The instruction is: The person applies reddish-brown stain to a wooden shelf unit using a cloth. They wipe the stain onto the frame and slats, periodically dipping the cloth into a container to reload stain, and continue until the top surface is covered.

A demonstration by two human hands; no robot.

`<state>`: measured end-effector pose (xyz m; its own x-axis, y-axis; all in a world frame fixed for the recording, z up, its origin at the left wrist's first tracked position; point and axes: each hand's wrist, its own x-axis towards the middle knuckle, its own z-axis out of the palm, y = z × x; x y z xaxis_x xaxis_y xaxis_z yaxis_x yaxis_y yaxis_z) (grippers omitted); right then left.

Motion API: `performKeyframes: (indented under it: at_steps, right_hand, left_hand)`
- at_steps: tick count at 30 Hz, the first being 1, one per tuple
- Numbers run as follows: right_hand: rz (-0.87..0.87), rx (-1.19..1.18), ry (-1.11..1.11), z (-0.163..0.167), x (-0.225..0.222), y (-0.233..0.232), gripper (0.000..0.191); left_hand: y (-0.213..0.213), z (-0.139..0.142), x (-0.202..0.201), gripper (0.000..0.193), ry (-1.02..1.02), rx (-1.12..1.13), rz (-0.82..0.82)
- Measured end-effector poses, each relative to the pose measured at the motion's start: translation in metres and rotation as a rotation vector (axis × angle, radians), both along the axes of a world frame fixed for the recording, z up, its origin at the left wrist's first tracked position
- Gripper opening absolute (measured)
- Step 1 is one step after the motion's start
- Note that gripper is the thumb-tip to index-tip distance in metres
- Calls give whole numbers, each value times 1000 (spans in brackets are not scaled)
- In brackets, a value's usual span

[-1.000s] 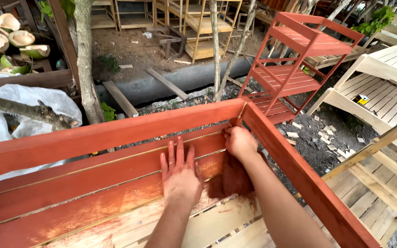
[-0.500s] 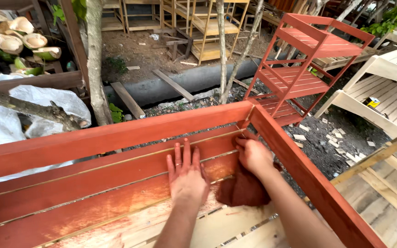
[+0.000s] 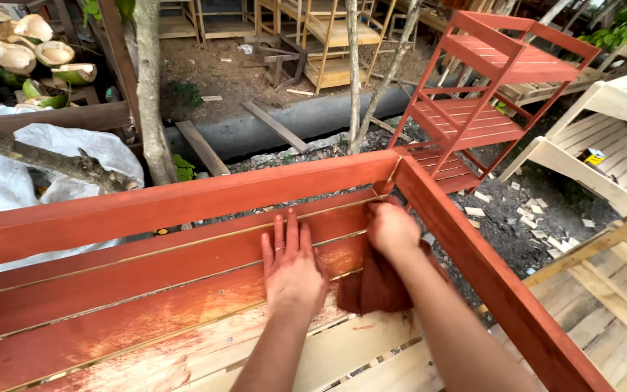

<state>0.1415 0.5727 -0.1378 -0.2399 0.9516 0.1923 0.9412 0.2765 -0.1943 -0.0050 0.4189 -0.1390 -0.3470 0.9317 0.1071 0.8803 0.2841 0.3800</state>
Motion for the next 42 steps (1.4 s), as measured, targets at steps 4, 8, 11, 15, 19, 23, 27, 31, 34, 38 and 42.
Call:
performKeyframes:
  at_steps: [4, 8, 11, 15, 19, 23, 27, 31, 34, 38, 42]
  right_hand:
    - [94, -152, -16, -6, -8, 0, 32]
    - [45, 5, 44, -4, 6, 12, 29]
    - [-33, 1, -95, -12, 0, 17, 26]
    - [199, -26, 25, -37, -24, 14, 37]
    - [203, 84, 78, -22, 8, 24, 29]
    - [-50, -24, -160, -6, -2, 9, 25]
    - [357, 82, 70, -14, -55, -29, 26]
    - [156, -118, 7, 2, -12, -5, 32]
    - [-40, -68, -115, 0, 13, 20, 33]
    - [-91, -124, -145, -9, 12, 17, 45]
    - [106, -4, -98, 4, 28, -23, 79]
  left_hand:
    - [-1, -2, 0, 66, 4, -13, 2]
    - [-1, -6, 1, 62, 28, 102, 42]
    - [1, -8, 0, 63, -9, 19, 6]
    - [2, -10, 0, 65, 4, 71, 24]
    - [2, -10, 4, 68, 12, 90, 51]
    - [0, -5, 3, 70, -3, 72, 41]
    - [-1, 2, 3, 85, 53, -2, 47]
    - [-4, 3, 5, 81, 3, 68, 60]
    - [-4, 3, 5, 80, 1, 97, 60]
    - [-7, 2, 2, 80, -24, 171, 28]
    - [-27, -3, -7, 79, -165, 327, -31]
